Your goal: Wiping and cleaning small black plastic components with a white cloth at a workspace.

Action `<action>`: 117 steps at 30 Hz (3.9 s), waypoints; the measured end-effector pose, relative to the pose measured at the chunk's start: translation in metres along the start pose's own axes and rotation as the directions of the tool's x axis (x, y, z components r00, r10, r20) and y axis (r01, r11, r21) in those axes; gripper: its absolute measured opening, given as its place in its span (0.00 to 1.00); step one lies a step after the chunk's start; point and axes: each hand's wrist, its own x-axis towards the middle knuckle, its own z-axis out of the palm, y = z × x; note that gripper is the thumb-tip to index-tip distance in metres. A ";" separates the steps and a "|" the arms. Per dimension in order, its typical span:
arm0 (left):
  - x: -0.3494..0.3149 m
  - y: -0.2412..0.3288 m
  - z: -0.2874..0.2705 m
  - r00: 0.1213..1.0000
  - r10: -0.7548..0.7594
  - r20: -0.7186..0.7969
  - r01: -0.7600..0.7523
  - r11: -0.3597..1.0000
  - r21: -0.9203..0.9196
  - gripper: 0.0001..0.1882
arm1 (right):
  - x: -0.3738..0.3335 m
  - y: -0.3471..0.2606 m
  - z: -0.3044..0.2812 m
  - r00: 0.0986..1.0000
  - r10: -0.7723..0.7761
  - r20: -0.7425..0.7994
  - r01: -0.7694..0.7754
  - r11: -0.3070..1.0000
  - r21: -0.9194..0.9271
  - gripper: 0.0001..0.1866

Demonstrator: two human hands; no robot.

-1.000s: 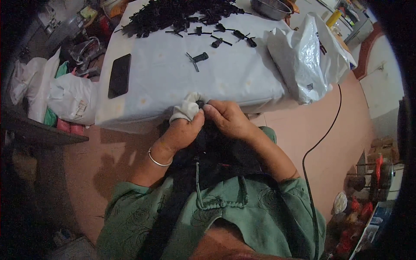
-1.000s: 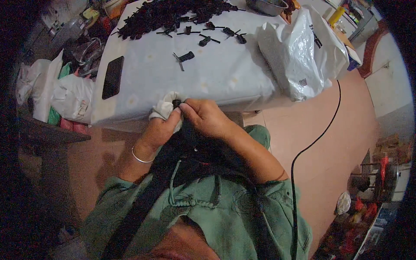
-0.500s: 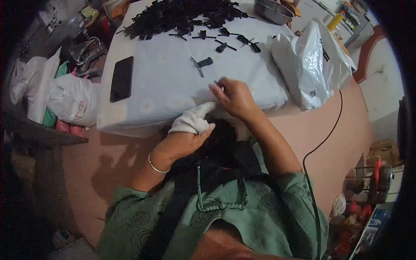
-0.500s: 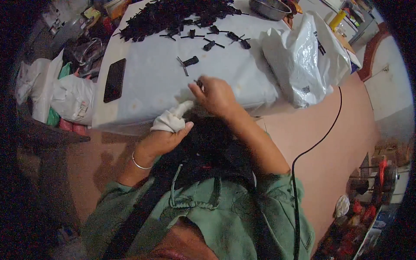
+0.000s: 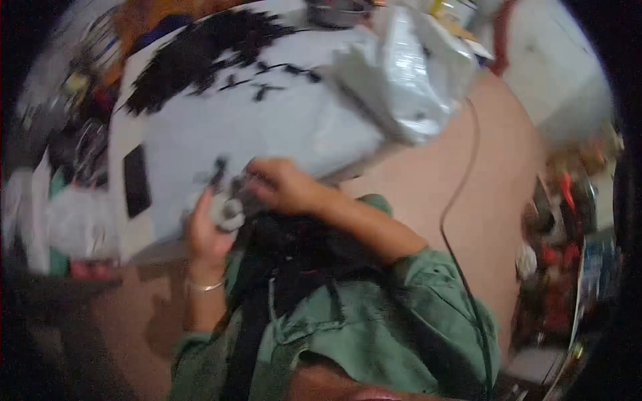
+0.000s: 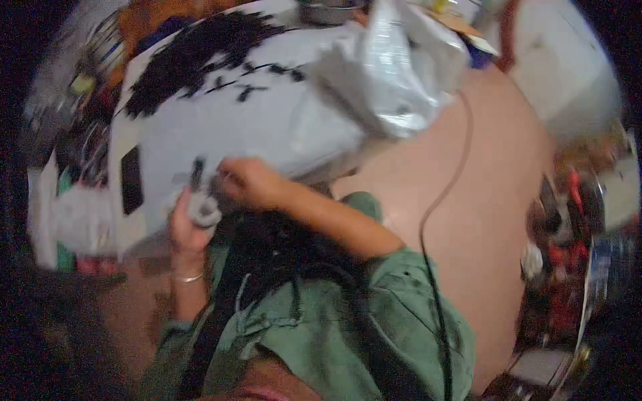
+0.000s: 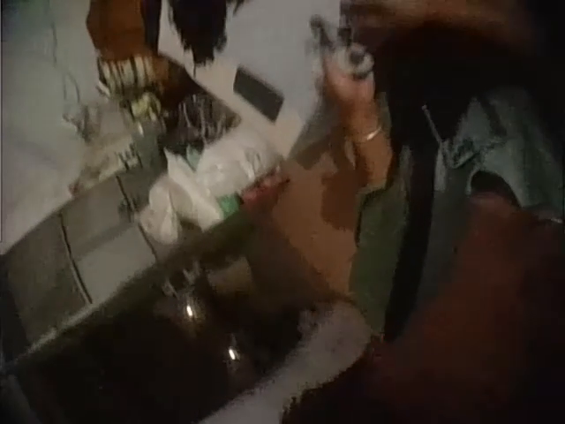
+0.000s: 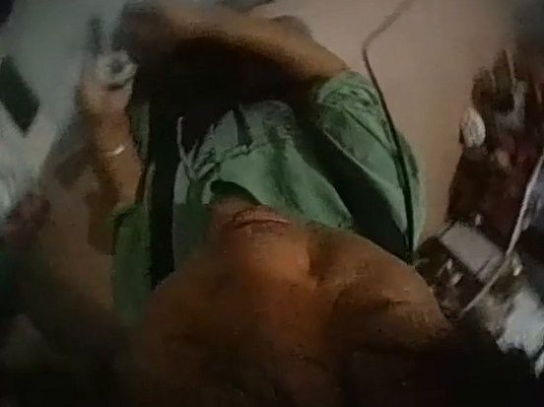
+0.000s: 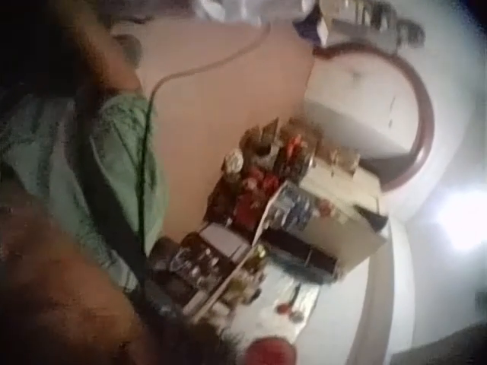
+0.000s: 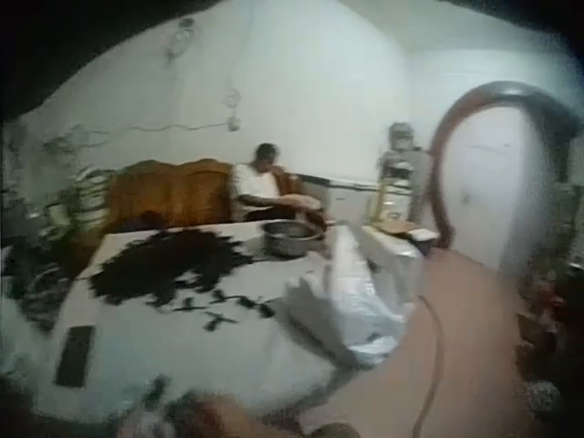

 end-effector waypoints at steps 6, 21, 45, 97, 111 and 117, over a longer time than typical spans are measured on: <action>-0.003 -0.006 0.022 0.999 0.050 0.020 -0.052 0.986 0.158 0.14 | -0.027 -0.012 -0.004 0.990 -0.140 0.025 0.142 0.988 -0.056 0.11; -0.023 -0.027 0.036 0.935 0.355 0.010 -0.113 0.271 0.956 0.15 | -0.043 -0.042 -0.028 0.983 0.022 -0.185 0.010 0.985 0.174 0.16; -0.024 -0.036 0.059 0.961 0.269 0.064 -0.225 0.627 0.746 0.07 | -0.056 -0.028 -0.035 0.994 0.103 0.041 -0.106 0.992 0.071 0.08; 0.135 0.240 -0.037 0.653 0.703 0.283 -0.030 -0.349 0.937 0.27 | -0.023 0.058 -0.068 0.906 0.162 -0.390 -0.227 0.966 -0.125 0.09; 0.314 0.325 -0.083 0.937 0.300 -0.177 0.045 0.402 0.915 0.28 | -0.003 0.049 -0.072 0.912 0.247 -0.328 -0.343 0.897 -0.277 0.08; 0.262 0.239 -0.007 0.986 0.052 0.161 -0.160 -0.019 0.987 0.21 | -0.010 0.048 -0.068 0.910 0.196 -0.365 -0.323 0.887 -0.330 0.06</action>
